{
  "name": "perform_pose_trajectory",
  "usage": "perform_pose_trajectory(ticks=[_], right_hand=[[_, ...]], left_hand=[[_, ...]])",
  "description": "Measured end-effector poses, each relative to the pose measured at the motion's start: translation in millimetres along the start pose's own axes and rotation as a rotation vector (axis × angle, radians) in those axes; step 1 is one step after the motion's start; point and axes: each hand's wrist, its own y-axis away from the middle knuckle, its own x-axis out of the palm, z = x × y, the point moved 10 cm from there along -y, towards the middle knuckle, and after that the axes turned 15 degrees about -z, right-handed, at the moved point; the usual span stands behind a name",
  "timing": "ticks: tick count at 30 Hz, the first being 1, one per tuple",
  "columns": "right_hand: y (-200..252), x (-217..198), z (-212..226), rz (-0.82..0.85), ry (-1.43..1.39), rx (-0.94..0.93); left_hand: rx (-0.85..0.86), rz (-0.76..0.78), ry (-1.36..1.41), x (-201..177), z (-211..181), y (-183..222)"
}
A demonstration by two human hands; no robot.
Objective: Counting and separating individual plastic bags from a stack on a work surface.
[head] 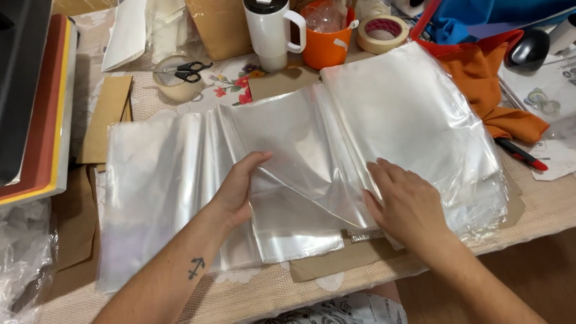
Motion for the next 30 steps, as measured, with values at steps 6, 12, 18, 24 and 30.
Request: perform_pose_trajectory(ticks=[6,12,18,24,30], right_hand=[[-38.1,15.7,21.8,0.248,-0.049,0.086],[-59.8,50.2,18.9,0.273,0.150,0.053],[-85.9,72.0,19.2,0.155,0.273,0.040],[-93.8,101.6,-10.4,0.118,0.321,0.028],[-82.6,88.8,-27.2,0.207,0.299,0.015]], left_hand=[[-0.071,0.056,-0.110,-5.9,15.9,-33.2],[0.095,0.047,-0.334,9.7,-23.1,4.2],[0.151,0.067,-0.421,2.2,-28.6,-1.6],[0.212,0.085,-0.403,3.2,-35.1,-4.2],[0.252,0.094,-0.413,-11.4,-23.2,-34.4]])
